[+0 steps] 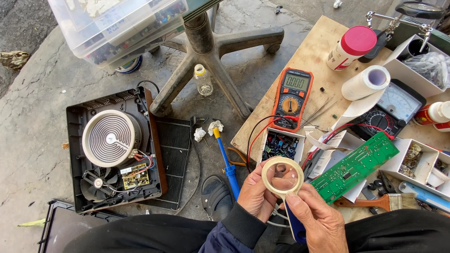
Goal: Testing and inspecting electronic circuit boards using a multimeter and magnifying glass as part of a repair process.
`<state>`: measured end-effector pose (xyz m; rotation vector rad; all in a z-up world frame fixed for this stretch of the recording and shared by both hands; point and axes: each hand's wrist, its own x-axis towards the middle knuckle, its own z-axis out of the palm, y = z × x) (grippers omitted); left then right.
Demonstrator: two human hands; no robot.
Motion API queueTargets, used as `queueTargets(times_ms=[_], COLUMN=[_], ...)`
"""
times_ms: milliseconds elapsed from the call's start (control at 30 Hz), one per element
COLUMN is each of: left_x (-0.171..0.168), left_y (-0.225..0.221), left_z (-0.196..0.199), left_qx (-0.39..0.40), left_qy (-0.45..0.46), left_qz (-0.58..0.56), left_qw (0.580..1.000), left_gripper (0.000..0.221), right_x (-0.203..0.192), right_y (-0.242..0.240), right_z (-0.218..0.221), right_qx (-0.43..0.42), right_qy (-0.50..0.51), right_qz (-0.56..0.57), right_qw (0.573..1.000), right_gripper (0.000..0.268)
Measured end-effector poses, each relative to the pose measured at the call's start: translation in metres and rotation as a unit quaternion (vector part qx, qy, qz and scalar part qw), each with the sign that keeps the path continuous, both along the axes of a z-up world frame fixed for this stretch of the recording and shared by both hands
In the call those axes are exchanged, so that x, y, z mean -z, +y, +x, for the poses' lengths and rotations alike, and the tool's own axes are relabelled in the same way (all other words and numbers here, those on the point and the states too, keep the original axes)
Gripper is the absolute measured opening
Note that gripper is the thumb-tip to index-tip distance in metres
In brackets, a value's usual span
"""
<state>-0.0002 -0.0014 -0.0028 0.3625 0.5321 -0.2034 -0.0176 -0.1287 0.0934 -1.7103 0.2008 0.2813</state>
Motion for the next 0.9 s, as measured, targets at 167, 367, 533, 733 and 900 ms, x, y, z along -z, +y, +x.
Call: queueTargets(times_ms=[167,367,533,733,900], left_x=[-0.002,-0.007,-0.016,-0.001,0.031], left_y=[0.001,0.008,0.034,0.021,0.003], left_z=[0.000,0.005,0.020,0.008,0.005], left_qx=[0.009,0.016,0.035,0.178,0.233], left_qy=[0.008,-0.006,-0.022,-0.037,-0.120], left_qz=[0.006,0.055,0.324,0.589,0.783], left_qw=[1.000,0.998,0.945,0.787,0.563], left_gripper=[0.035,0.033,0.023,0.021,0.023], right_x=[0.001,-0.006,-0.025,-0.042,-0.036], right_y=[0.000,0.001,-0.004,-0.016,-0.029], right_z=[0.000,0.000,0.018,0.038,0.046], right_qx=[-0.004,0.047,0.263,0.360,0.377], right_qy=[-0.012,0.005,0.002,0.079,0.088], right_qz=[-0.005,-0.004,0.063,0.056,0.063], right_qw=[1.000,0.999,0.963,0.928,0.920], right_gripper=[0.038,0.038,0.031,0.043,0.041])
